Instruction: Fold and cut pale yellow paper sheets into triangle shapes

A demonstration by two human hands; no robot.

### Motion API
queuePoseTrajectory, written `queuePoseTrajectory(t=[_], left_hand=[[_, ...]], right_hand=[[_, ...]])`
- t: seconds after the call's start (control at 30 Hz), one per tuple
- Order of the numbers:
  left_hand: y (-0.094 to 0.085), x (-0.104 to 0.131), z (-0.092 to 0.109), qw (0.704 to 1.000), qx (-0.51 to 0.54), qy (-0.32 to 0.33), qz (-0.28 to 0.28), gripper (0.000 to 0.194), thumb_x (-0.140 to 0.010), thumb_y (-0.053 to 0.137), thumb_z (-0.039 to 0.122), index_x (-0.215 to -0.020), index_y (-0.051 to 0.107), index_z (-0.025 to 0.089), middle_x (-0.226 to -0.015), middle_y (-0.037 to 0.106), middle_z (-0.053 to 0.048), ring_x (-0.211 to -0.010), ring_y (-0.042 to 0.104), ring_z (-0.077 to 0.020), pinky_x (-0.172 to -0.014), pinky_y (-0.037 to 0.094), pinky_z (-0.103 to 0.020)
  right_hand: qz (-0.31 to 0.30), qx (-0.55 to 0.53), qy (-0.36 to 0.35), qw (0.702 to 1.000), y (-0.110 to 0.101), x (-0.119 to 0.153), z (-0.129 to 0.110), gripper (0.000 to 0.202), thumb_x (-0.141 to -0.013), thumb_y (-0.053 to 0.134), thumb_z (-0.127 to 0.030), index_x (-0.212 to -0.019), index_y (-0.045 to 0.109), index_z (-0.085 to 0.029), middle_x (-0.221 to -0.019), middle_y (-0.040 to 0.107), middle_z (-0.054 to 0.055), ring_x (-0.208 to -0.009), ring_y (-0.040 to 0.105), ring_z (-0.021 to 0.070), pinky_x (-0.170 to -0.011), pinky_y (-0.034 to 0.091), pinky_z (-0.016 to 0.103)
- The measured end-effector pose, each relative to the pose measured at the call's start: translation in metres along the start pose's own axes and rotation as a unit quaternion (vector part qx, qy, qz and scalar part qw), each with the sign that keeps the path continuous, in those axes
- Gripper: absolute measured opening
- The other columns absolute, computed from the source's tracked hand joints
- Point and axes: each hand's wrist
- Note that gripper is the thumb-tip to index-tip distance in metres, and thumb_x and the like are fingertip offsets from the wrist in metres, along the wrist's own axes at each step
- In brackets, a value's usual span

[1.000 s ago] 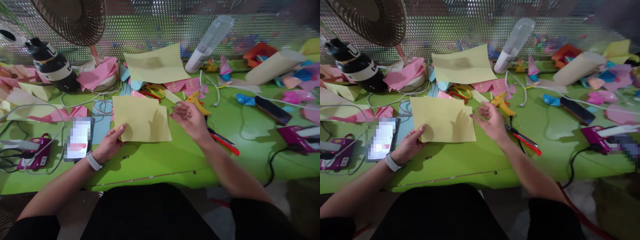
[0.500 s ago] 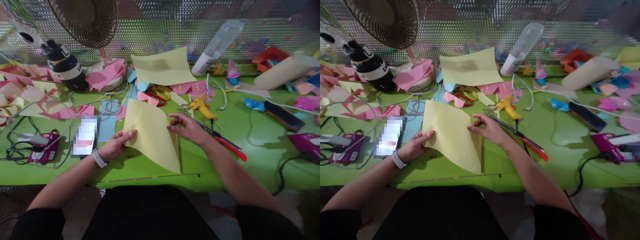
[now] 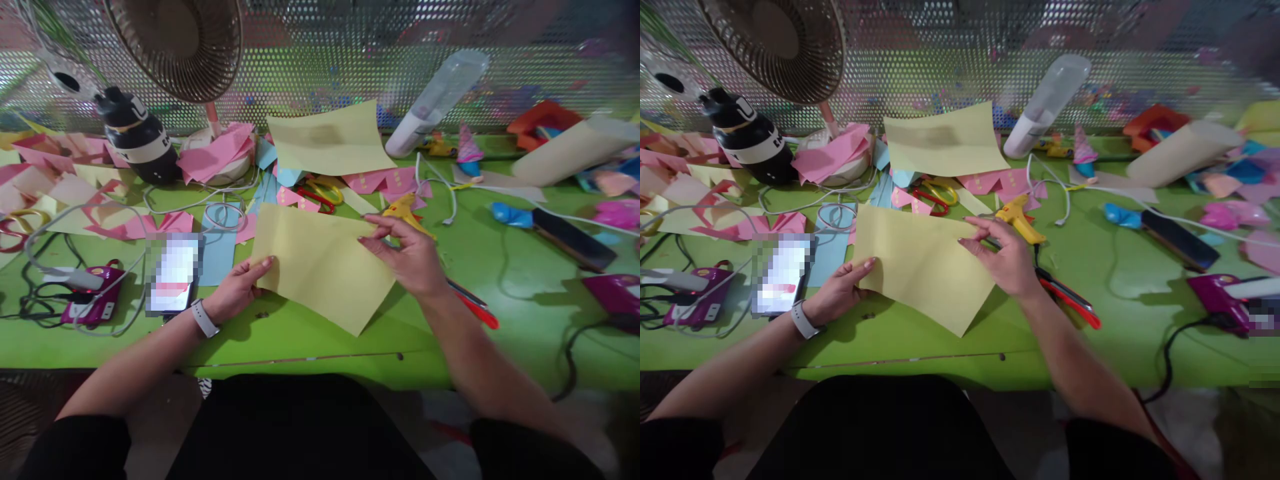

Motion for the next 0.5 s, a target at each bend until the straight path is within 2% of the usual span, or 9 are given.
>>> queuePoseTrajectory(t=[0.1, 0.17, 0.23, 0.3, 0.37, 0.43, 0.5], left_hand=[[-0.001, -0.002, -0.003, 1.000, -0.001, 0.003, 0.007, 0.029, -0.073, 0.084, 0.036, -0.090, 0.070, 0.017, -0.088, 0.073, -0.001, -0.073, 0.069, -0.0121, -0.059, 0.056, -0.022], [-0.001, -0.003, -0.004, 1.000, -0.002, 0.005, 0.005, 0.029, -0.072, 0.084, 0.036, -0.089, 0.070, 0.017, -0.086, 0.073, -0.001, -0.072, 0.069, -0.0119, -0.058, 0.056, -0.022], [-0.001, -0.002, -0.004, 1.000, -0.004, 0.005, 0.002, 0.030, -0.071, 0.085, 0.036, -0.089, 0.070, 0.017, -0.086, 0.074, -0.001, -0.072, 0.068, -0.0124, -0.059, 0.056, -0.022], [-0.002, -0.002, -0.003, 1.000, 0.002, 0.005, -0.007, 0.031, -0.071, 0.085, 0.037, -0.092, 0.071, 0.017, -0.088, 0.075, -0.003, -0.076, 0.070, -0.0146, -0.063, 0.057, -0.023], [-0.004, -0.003, 0.000, 0.999, 0.021, 0.003, -0.030, 0.034, -0.075, 0.080, 0.042, -0.096, 0.072, 0.017, -0.092, 0.076, -0.006, -0.085, 0.071, -0.0191, -0.072, 0.058, -0.027], [-0.006, -0.006, 0.002, 0.998, 0.038, -0.002, -0.053, 0.040, -0.080, 0.072, 0.051, -0.100, 0.072, 0.016, -0.095, 0.076, -0.010, -0.093, 0.072, -0.0241, -0.078, 0.059, -0.031], [-0.008, -0.008, 0.003, 0.998, 0.028, 0.002, -0.059, 0.041, -0.084, 0.067, 0.053, -0.100, 0.072, 0.016, -0.094, 0.076, -0.010, -0.095, 0.072, -0.0256, -0.079, 0.059, -0.034]], right_hand=[[-0.021, 0.058, -0.033, 0.998, 0.000, 0.002, 0.002, 0.045, -0.082, 0.069, -0.059, -0.112, 0.073, -0.026, -0.081, 0.068, 0.003, -0.092, 0.065, 0.0259, -0.101, 0.045, 0.055], [-0.062, 0.093, -0.028, 0.993, 0.001, 0.004, 0.007, 0.051, -0.077, 0.071, -0.065, -0.109, 0.074, -0.025, -0.082, 0.070, 0.004, -0.088, 0.066, 0.0276, -0.096, 0.047, 0.059], [-0.079, 0.121, -0.053, 0.988, 0.002, 0.005, 0.011, 0.045, -0.076, 0.073, -0.064, -0.099, 0.076, -0.025, -0.082, 0.071, 0.004, -0.081, 0.066, 0.0260, -0.097, 0.045, 0.062], [-0.063, 0.140, -0.117, 0.981, 0.002, 0.005, 0.010, 0.029, -0.083, 0.071, -0.056, -0.085, 0.076, -0.027, -0.079, 0.073, 0.001, -0.079, 0.067, 0.0236, -0.103, 0.040, 0.063], [-0.027, 0.157, -0.203, 0.966, -0.002, 0.005, 0.001, 0.016, -0.089, 0.069, -0.041, -0.081, 0.076, -0.029, -0.079, 0.075, -0.001, -0.088, 0.069, 0.0242, -0.107, 0.037, 0.061], [0.012, 0.175, -0.291, 0.941, -0.008, 0.006, -0.013, 0.009, -0.090, 0.068, -0.028, -0.089, 0.076, -0.032, -0.086, 0.077, -0.002, -0.104, 0.068, 0.0258, -0.110, 0.036, 0.058], [0.040, 0.183, -0.363, 0.913, -0.014, 0.008, -0.028, 0.016, -0.089, 0.069, -0.020, -0.098, 0.075, -0.032, -0.095, 0.079, -0.001, -0.112, 0.067, 0.0260, -0.112, 0.036, 0.056]])
Point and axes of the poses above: each hand's wrist, its own x-axis away from the middle knuckle, its own y-axis out of the palm, z = x × y
